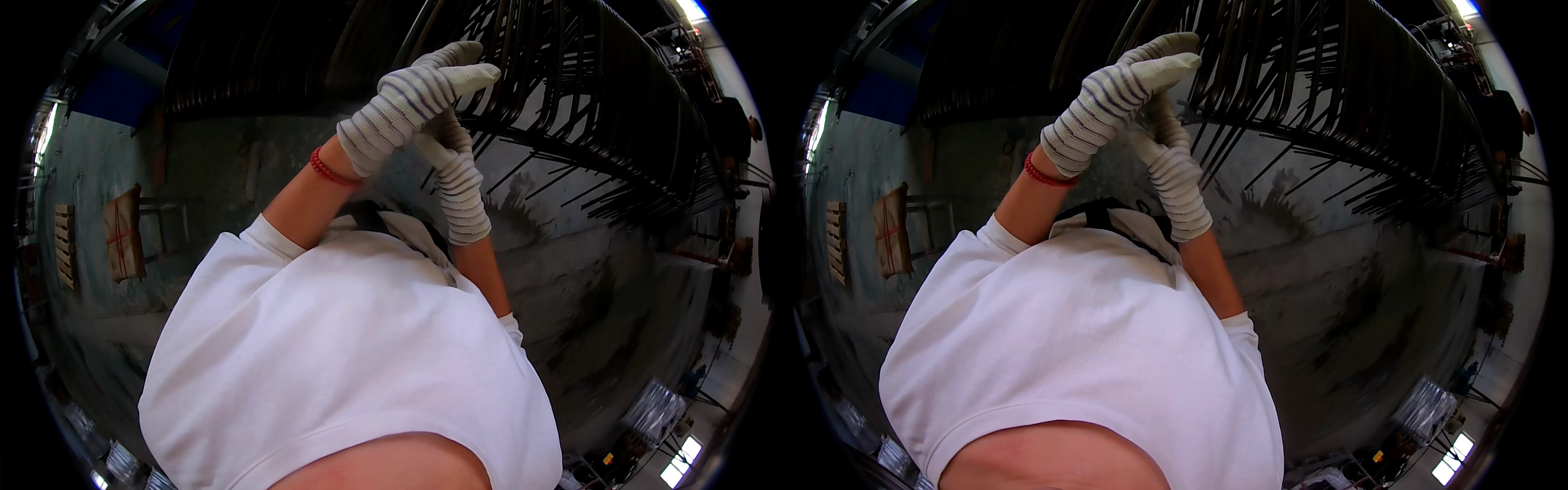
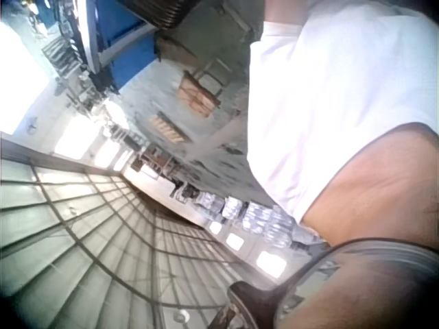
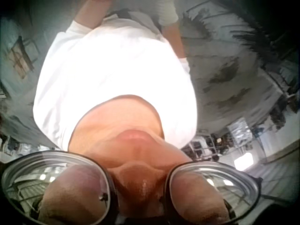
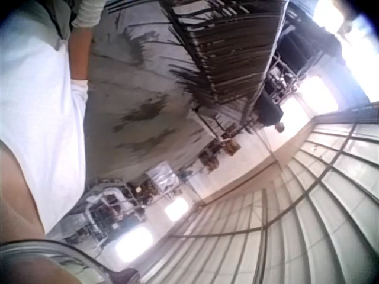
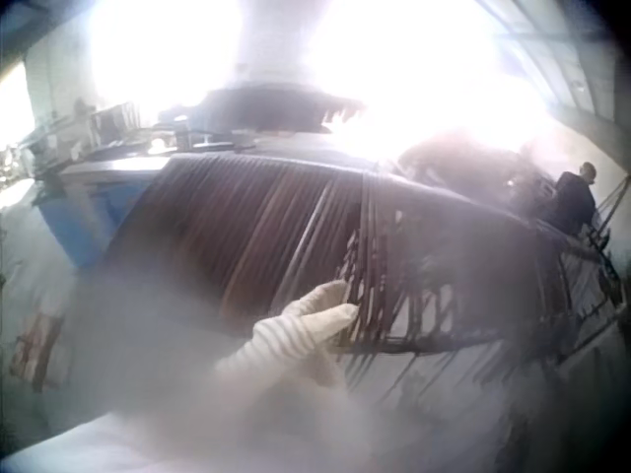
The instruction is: The person is stacking thin, dark metal frames in a workshop environment. They pick up individual frames and carefully place them on top of a growing pile, aligning them with the others. The task involves repetitive handling and stacking of the metal components.
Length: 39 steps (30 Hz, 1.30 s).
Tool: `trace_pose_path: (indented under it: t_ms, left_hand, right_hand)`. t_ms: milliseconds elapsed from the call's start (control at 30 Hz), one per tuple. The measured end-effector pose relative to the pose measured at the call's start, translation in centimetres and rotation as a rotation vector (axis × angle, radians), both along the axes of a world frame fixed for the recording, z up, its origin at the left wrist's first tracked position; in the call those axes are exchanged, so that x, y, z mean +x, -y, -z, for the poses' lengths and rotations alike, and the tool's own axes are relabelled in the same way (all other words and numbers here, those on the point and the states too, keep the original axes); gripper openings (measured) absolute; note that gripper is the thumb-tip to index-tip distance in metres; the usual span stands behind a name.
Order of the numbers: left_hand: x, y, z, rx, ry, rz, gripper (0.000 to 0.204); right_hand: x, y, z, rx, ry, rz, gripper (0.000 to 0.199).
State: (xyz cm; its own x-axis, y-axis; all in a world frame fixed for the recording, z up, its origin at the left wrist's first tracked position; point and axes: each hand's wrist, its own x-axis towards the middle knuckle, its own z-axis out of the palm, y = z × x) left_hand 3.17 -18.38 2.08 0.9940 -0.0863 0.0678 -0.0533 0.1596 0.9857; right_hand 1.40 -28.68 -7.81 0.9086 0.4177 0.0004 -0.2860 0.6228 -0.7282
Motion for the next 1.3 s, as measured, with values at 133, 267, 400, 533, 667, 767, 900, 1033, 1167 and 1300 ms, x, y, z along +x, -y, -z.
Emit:
trace_pose_path:
  t_ms: [133,267,400,533,667,767,900,1033,1167,1300]
  left_hand:
    - [1.1,-0.7,2.6,-0.050,0.412,0.225,0.053]
    - [1.1,-1.0,1.7,-0.255,0.092,0.390,0.046]
    - [0.5,0.8,-1.9,-0.173,-0.263,0.320,0.041]
    - [1.5,1.3,0.1,-0.284,-0.287,0.340,0.035]
    - [1.0,1.8,-0.4,-0.298,-0.331,0.276,0.031]
    - [0.4,2.7,-3.0,-0.259,-0.519,0.196,0.031]
    - [0.9,1.9,-0.7,-0.231,-0.326,0.263,0.032]
    - [1.2,1.7,1.0,-0.255,-0.232,0.270,0.032]
    - [2.4,2.8,1.5,-0.239,-0.357,0.236,0.030]
    - [3.7,2.5,2.4,-0.374,-0.360,0.344,0.029]
  right_hand:
    - [1.2,0.6,0.8,0.509,-0.148,-0.378,0.042]
    - [-1.7,2.3,-2.2,-0.475,0.031,-0.031,0.039]
    - [-1.3,8.1,0.3,-0.580,-0.029,0.156,0.034]
    - [-0.9,10.1,0.5,-0.515,-0.050,0.396,0.036]
    - [-1.1,10.7,-0.1,-0.327,0.055,0.579,0.040]
    - [-0.8,10.6,0.9,-0.284,0.168,0.513,0.046]
    - [-1.4,9.6,-1.0,-0.265,0.173,0.492,0.048]
    - [-1.3,9.5,-1.9,-0.381,0.135,0.459,0.049]
    - [-1.8,8.8,-1.6,-0.370,0.157,0.480,0.047]
    - [-2.2,8.9,-2.3,-0.384,0.184,0.467,0.046]
